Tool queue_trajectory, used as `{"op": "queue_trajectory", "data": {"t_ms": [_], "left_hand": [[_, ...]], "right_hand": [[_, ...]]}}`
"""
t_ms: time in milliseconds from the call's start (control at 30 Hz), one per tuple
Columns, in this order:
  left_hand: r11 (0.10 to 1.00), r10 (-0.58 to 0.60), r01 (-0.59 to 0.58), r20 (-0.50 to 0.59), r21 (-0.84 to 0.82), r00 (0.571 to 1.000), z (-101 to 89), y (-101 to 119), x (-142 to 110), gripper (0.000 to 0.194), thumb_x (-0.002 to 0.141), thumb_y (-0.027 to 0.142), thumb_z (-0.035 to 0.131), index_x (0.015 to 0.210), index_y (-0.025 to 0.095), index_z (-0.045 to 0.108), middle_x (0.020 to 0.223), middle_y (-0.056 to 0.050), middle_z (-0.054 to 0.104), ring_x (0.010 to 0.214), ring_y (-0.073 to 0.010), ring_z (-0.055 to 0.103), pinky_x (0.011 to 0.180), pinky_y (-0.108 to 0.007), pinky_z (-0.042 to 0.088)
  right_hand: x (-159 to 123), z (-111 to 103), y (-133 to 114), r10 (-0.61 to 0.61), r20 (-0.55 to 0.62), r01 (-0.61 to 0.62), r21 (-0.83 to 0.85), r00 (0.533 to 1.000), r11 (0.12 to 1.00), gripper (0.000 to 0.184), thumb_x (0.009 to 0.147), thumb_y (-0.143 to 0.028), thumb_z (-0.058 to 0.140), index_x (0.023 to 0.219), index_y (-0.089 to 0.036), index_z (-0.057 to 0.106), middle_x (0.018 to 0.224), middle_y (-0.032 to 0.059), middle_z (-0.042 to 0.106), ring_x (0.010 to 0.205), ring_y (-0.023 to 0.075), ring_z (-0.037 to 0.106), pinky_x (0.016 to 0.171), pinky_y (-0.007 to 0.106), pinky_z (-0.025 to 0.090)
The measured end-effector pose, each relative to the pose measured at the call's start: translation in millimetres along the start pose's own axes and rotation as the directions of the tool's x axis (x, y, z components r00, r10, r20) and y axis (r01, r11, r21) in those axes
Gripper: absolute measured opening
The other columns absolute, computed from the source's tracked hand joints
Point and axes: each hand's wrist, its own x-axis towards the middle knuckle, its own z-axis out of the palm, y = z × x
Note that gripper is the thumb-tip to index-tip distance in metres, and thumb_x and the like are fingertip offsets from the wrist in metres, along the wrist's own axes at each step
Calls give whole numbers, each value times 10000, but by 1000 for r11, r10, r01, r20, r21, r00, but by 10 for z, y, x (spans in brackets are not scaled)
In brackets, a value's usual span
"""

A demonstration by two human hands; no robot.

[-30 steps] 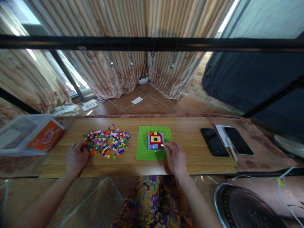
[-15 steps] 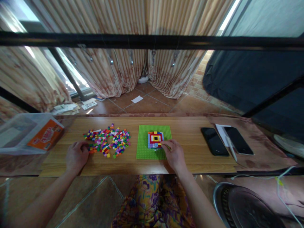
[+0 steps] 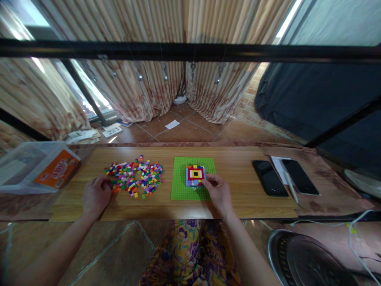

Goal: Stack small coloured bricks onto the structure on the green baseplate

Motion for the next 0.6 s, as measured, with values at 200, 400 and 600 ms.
{"op": "queue_trajectory", "data": {"t_ms": [200,400,600], "left_hand": [[1000,-4,4,3,5,1000,0,4,-7,248,825,186,412,862,176,657,945,-123,675,948,-282,605,845,-389,489],[1000,1,-1,11,10,1000,13,-14,-2,244,821,183,415,856,182,656,940,-117,676,939,-277,602,858,-387,485],[1000,-18,18,5,12,1000,25,-13,-4,238,816,177,417,840,187,654,929,-104,669,936,-265,602,852,-372,475]], "right_hand": [[-9,7,38,31,-23,-31,34,999,999,592,636,-628,736,953,-128,714,842,94,728,741,195,637,708,338,502],[-13,50,21,44,-36,-47,-81,998,996,631,655,-622,725,1029,-114,714,796,87,722,681,189,630,650,324,486],[-2,82,65,52,-30,-54,-53,998,997,574,661,-581,735,995,-114,726,807,98,735,700,198,647,634,318,496]]}}
